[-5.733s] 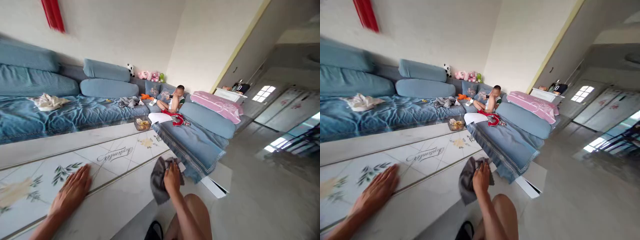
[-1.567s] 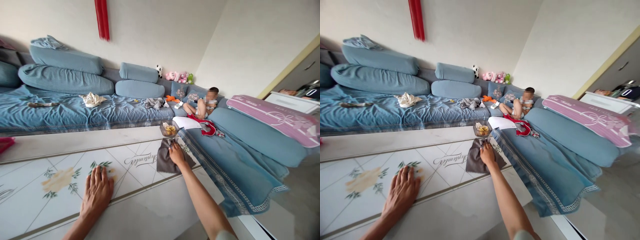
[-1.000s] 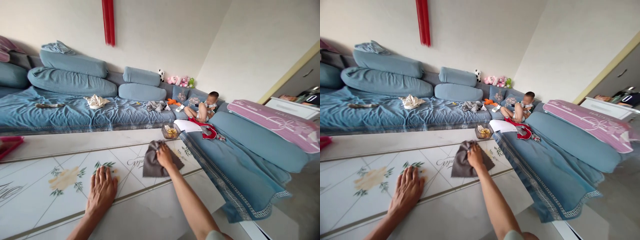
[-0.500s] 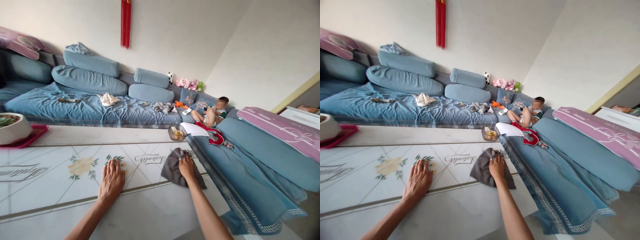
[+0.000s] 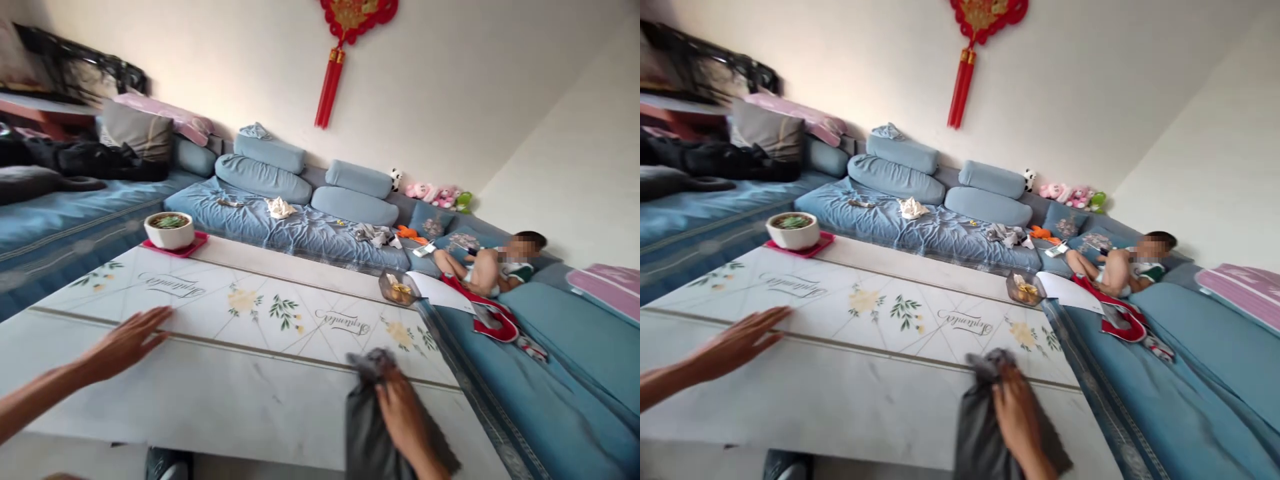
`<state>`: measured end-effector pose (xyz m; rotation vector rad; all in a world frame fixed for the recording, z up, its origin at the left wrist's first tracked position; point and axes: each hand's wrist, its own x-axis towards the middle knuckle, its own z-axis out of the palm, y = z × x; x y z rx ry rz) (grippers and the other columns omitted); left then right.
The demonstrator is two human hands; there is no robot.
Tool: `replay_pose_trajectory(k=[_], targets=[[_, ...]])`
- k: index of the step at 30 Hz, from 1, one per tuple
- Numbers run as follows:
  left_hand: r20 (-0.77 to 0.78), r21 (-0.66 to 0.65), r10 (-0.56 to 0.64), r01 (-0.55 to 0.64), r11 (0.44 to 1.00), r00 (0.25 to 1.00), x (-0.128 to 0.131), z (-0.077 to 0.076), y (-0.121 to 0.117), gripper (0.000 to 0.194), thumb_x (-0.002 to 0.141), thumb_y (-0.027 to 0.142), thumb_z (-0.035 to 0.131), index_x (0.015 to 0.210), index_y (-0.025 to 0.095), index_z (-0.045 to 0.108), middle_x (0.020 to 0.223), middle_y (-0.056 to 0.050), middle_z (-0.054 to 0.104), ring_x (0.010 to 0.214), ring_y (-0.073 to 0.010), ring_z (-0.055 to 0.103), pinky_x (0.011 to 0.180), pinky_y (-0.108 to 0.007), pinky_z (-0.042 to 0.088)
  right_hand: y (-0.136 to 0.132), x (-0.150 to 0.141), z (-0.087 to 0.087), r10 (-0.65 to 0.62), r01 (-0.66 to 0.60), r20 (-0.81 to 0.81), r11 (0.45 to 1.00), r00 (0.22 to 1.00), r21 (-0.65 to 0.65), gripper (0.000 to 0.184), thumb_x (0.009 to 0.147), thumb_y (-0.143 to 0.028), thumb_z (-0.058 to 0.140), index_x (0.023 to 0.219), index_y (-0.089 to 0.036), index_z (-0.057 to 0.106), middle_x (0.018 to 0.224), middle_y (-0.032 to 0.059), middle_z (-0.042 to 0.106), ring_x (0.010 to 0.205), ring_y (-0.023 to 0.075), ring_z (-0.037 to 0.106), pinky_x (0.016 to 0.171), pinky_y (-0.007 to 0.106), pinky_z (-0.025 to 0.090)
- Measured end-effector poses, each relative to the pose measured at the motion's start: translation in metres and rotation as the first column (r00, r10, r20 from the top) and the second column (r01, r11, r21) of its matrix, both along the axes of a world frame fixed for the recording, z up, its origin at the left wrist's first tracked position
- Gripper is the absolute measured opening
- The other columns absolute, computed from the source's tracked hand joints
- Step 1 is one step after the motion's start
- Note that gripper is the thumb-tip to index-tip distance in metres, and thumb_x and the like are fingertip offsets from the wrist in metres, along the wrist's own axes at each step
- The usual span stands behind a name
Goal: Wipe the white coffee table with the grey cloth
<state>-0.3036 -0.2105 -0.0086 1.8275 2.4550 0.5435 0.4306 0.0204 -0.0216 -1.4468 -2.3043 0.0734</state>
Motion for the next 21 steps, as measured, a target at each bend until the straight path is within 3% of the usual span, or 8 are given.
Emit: replay_pose_trajectory(k=[3, 5, 7, 10, 13, 15, 17, 21], targets=[[-0.055, -0.034, 0.225, -0.227, 0.973, 0.973, -0.046, -0.006, -0.075, 0.085, 0.104, 0.067, 0.032, 0.183, 0.033, 0.033, 0.182, -0.001, 0.047, 0.173, -0.0297, 0.04, 0.145, -0.061, 0.024, 0.073, -0.002, 0.054, -0.302, 0.305, 0.074, 0.952, 0.95, -0.031, 0.077, 0.105, -0.043, 0.031, 0.16, -0.005, 0.068, 0.154, 0.0324, 0.068, 0.154, 0.0506, 0.059, 0.127, 0.076, 0.047], [-0.07, -0.05, 0.261, -0.265, 0.963, 0.963, -0.043, -0.001, -0.09, 0.089, 0.102, 0.066, 0.038, 0.183, 0.03, 0.03, 0.183, -0.001, 0.044, 0.175, -0.028, 0.036, 0.146, -0.057, 0.022, 0.105, -0.063, 0.089, -0.36, 0.368, 0.117, 0.929, 0.925, -0.045, 0.076, 0.105, -0.035, 0.029, 0.157, 0.008, 0.064, 0.151, 0.0424, 0.065, 0.148, 0.0557, 0.061, 0.122, 0.079, 0.047], [-0.091, -0.05, 0.262, -0.267, 0.962, 0.961, -0.03, 0.008, -0.088, 0.085, 0.106, 0.062, 0.034, 0.181, 0.023, 0.035, 0.185, -0.004, 0.043, 0.176, -0.0279, 0.035, 0.147, -0.055, 0.021, 0.108, -0.156, 0.108, -0.244, 0.252, 0.133, 0.967, 0.96, -0.043, 0.072, 0.107, -0.03, 0.03, 0.154, 0.012, 0.064, 0.149, 0.0447, 0.064, 0.145, 0.0553, 0.063, 0.121, 0.076, 0.047], [-0.086, -0.057, 0.243, -0.248, 0.967, 0.966, -0.015, 0.021, -0.078, 0.078, 0.115, 0.055, 0.021, 0.18, 0.014, 0.037, 0.187, -0.009, 0.04, 0.177, -0.0304, 0.032, 0.147, -0.059, 0.019, 0.046, -0.304, 0.103, 0.115, -0.106, 0.152, 0.992, 0.982, -0.065, 0.06, 0.113, -0.034, 0.04, 0.154, -0.003, 0.071, 0.161, 0.029, 0.065, 0.152, 0.043, 0.06, 0.132, 0.057, 0.043], [-0.053, -0.087, 0.229, -0.233, 0.969, 0.972, -0.012, 0.027, -0.079, 0.077, 0.118, 0.054, 0.019, 0.18, 0.011, 0.036, 0.188, -0.013, 0.036, 0.178, -0.032, 0.028, 0.148, -0.06, 0.013, -0.065, -0.38, 0.069, 0.515, -0.503, 0.118, 0.856, 0.849, -0.117, 0.059, 0.116, -0.044, 0.055, 0.167, -0.017, 0.063, 0.178, 0.0102, 0.053, 0.168, 0.034, 0.043, 0.142, 0.047, 0.034], [-0.042, -0.083, 0.229, -0.232, 0.969, 0.972, -0.012, 0.026, -0.082, 0.077, 0.119, 0.054, 0.019, 0.18, 0.011, 0.035, 0.189, -0.012, 0.035, 0.179, -0.0311, 0.027, 0.148, -0.059, 0.01, -0.125, -0.362, 0.037, 0.707, -0.694, 0.046, 0.703, 0.706, -0.155, 0.065, 0.116, -0.045, 0.058, 0.177, -0.025, 0.05, 0.185, 0.0033, 0.041, 0.174, 0.0328, 0.031, 0.145, 0.052, 0.031], [-0.041, -0.066, 0.227, -0.229, 0.971, 0.973, -0.012, 0.023, -0.085, 0.075, 0.12, 0.053, 0.02, 0.18, 0.011, 0.035, 0.189, -0.011, 0.034, 0.179, -0.0305, 0.027, 0.148, -0.058, 0.009, -0.148, -0.294, 0.006, 0.744, -0.732, 0.004, 0.658, 0.668, -0.173, 0.069, 0.116, -0.043, 0.055, 0.183, -0.036, 0.037, 0.188, -0.0027, 0.034, 0.176, 0.0325, 0.028, 0.143, 0.059, 0.036], [-0.054, -0.027, 0.218, -0.219, 0.975, 0.974, -0.012, 0.016, -0.084, 0.074, 0.121, 0.054, 0.02, 0.182, 0.014, 0.034, 0.19, -0.009, 0.034, 0.179, -0.0297, 0.027, 0.148, -0.057, 0.007, -0.067, -0.116, -0.008, 0.4, -0.394, 0.045, 0.913, 0.915, -0.105, 0.069, 0.114, -0.055, 0.039, 0.181, -0.043, 0.041, 0.181, 0.0012, 0.048, 0.171, 0.0384, 0.038, 0.133, 0.071, 0.048]])
